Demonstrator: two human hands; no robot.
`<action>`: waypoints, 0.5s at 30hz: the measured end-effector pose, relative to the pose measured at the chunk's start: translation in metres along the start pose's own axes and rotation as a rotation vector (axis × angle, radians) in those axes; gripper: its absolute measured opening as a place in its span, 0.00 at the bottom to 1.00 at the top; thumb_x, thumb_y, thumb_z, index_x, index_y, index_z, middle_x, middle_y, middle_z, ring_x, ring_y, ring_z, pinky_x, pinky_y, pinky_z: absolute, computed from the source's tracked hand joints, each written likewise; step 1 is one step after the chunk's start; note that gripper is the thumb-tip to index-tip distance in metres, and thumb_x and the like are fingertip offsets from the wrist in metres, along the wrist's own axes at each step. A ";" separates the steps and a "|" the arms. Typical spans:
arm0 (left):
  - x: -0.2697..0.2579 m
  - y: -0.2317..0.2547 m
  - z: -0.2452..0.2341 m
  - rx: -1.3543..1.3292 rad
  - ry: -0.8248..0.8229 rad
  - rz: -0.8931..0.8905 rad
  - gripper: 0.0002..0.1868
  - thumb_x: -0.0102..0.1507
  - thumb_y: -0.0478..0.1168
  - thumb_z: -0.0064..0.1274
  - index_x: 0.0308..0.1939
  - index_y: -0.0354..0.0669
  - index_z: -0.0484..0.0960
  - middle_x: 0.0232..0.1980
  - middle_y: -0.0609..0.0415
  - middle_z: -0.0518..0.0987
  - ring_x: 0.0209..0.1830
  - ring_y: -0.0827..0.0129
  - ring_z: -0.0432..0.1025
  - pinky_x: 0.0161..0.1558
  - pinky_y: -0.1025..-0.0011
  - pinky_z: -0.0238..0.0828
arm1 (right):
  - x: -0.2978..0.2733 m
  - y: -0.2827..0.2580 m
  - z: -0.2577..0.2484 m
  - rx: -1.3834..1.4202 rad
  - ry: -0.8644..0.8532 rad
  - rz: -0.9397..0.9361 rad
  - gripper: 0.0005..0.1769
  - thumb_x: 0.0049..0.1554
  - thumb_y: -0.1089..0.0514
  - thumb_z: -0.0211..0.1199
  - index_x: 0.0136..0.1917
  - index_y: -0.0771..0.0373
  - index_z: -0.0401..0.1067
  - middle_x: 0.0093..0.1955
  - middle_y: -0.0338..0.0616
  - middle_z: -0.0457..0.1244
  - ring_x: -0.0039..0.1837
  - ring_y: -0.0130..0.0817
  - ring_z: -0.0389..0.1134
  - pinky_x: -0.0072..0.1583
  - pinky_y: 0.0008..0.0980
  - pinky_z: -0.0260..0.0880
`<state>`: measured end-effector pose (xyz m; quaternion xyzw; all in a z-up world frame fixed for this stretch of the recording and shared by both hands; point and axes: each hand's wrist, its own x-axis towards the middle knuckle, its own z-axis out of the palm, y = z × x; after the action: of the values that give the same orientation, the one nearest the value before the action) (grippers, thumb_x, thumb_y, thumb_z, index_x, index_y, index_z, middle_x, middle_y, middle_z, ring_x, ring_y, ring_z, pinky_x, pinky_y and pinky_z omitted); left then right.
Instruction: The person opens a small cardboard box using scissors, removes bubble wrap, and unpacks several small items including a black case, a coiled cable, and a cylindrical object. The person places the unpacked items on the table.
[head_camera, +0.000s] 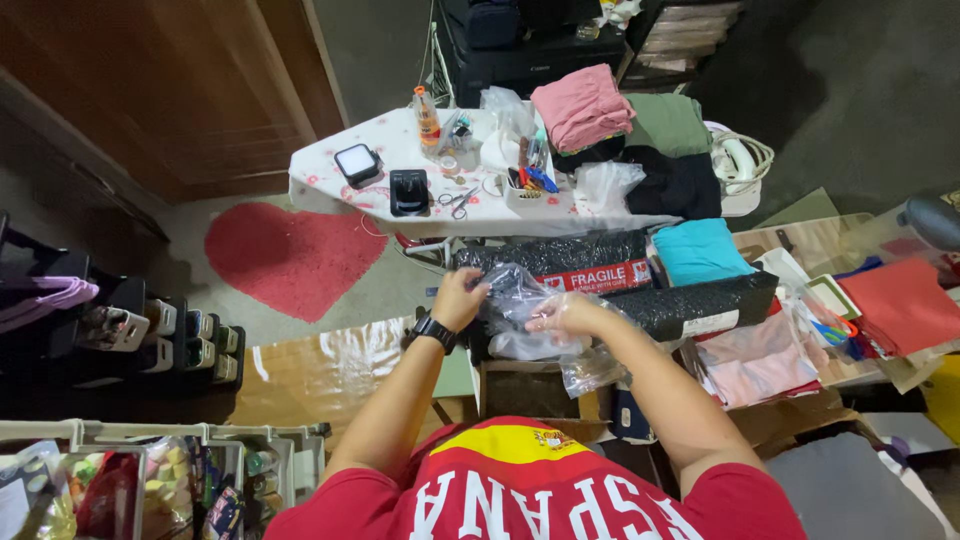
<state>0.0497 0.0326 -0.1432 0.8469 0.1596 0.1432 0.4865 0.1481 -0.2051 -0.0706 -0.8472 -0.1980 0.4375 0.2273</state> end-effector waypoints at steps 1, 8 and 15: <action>-0.006 -0.011 0.005 0.029 -0.027 -0.050 0.25 0.59 0.48 0.62 0.57 0.41 0.81 0.53 0.39 0.77 0.52 0.51 0.75 0.56 0.62 0.72 | 0.002 0.005 0.004 0.028 -0.001 -0.031 0.30 0.47 0.43 0.77 0.61 0.54 0.80 0.41 0.43 0.73 0.37 0.30 0.71 0.40 0.31 0.72; -0.020 -0.041 0.033 0.021 -0.036 -0.124 0.31 0.57 0.47 0.65 0.61 0.39 0.78 0.53 0.38 0.77 0.50 0.51 0.76 0.54 0.62 0.73 | 0.023 0.029 0.037 0.118 0.091 -0.075 0.29 0.45 0.53 0.79 0.61 0.56 0.78 0.52 0.44 0.73 0.49 0.32 0.74 0.51 0.31 0.76; -0.013 -0.053 0.028 -0.216 -0.069 -0.310 0.22 0.57 0.47 0.67 0.49 0.37 0.83 0.42 0.51 0.85 0.41 0.66 0.79 0.47 0.67 0.75 | 0.034 0.044 0.046 -0.004 0.149 -0.216 0.25 0.48 0.54 0.77 0.59 0.55 0.79 0.63 0.42 0.69 0.59 0.33 0.71 0.61 0.32 0.70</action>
<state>0.0417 0.0307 -0.2042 0.7595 0.2551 0.0538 0.5959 0.1345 -0.2135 -0.1410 -0.8516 -0.2713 0.3458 0.2856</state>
